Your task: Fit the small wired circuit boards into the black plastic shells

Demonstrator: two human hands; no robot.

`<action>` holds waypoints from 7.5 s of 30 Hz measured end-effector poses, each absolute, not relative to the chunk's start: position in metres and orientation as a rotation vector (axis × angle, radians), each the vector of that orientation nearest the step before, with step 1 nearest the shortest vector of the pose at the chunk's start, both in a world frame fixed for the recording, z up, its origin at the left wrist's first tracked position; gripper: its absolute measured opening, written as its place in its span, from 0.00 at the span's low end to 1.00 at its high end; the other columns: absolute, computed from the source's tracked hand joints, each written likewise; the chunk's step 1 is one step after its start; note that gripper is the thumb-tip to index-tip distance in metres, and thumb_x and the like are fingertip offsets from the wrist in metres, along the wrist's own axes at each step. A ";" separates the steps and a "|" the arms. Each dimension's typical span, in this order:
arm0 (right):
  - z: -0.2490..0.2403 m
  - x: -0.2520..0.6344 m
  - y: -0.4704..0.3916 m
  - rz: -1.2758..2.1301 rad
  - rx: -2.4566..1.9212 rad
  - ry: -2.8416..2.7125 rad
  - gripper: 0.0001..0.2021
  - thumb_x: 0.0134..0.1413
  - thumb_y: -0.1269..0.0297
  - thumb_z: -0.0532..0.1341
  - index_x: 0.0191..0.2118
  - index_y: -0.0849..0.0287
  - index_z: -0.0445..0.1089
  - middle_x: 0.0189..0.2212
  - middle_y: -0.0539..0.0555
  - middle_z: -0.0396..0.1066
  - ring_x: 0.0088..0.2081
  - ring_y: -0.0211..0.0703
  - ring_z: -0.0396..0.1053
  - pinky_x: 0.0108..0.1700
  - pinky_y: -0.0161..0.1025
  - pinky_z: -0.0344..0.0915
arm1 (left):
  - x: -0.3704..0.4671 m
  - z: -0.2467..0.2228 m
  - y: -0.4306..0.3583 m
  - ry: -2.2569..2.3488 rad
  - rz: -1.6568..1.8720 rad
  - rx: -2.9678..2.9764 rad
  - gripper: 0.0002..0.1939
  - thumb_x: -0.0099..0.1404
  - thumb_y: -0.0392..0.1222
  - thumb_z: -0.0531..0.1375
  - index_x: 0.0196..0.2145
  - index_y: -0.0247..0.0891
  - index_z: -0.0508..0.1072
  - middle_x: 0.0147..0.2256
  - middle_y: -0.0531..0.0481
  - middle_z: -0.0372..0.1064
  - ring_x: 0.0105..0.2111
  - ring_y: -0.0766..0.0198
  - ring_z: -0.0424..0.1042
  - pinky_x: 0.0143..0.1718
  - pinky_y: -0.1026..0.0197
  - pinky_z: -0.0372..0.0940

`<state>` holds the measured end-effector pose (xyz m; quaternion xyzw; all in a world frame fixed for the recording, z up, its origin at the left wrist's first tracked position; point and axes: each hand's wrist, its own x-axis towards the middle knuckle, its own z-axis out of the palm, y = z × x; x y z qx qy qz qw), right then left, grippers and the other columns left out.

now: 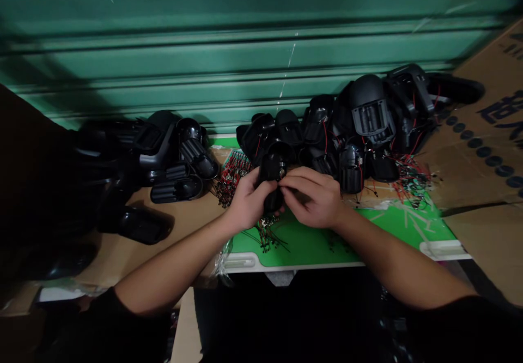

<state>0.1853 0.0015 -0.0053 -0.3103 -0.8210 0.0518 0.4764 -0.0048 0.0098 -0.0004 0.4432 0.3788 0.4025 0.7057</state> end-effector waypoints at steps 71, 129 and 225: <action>-0.010 0.179 0.003 0.333 -0.981 -1.811 0.16 0.64 0.66 0.66 0.55 0.53 0.67 0.49 0.59 0.76 0.43 0.47 0.79 0.44 0.45 0.81 | -0.011 0.007 0.022 0.822 1.152 0.956 0.34 0.62 0.45 0.72 0.61 0.45 0.63 0.48 0.48 0.72 0.38 0.62 0.80 0.41 0.56 0.78; 0.017 0.190 0.016 0.320 -1.198 -2.182 0.04 0.64 0.69 0.62 0.39 0.58 0.75 0.33 0.52 0.74 0.33 0.40 0.69 0.37 0.38 0.63 | -0.081 0.029 0.079 1.494 2.021 1.794 0.16 0.62 0.44 0.72 0.41 0.39 0.71 0.41 0.46 0.68 0.44 0.57 0.71 0.52 0.52 0.68; -0.013 0.181 0.002 0.407 -1.015 -2.091 0.08 0.70 0.61 0.64 0.50 0.55 0.78 0.44 0.54 0.83 0.43 0.44 0.79 0.47 0.41 0.72 | -0.017 0.010 0.035 1.011 1.268 0.900 0.19 0.51 0.41 0.77 0.38 0.34 0.79 0.28 0.52 0.76 0.26 0.65 0.74 0.34 0.59 0.71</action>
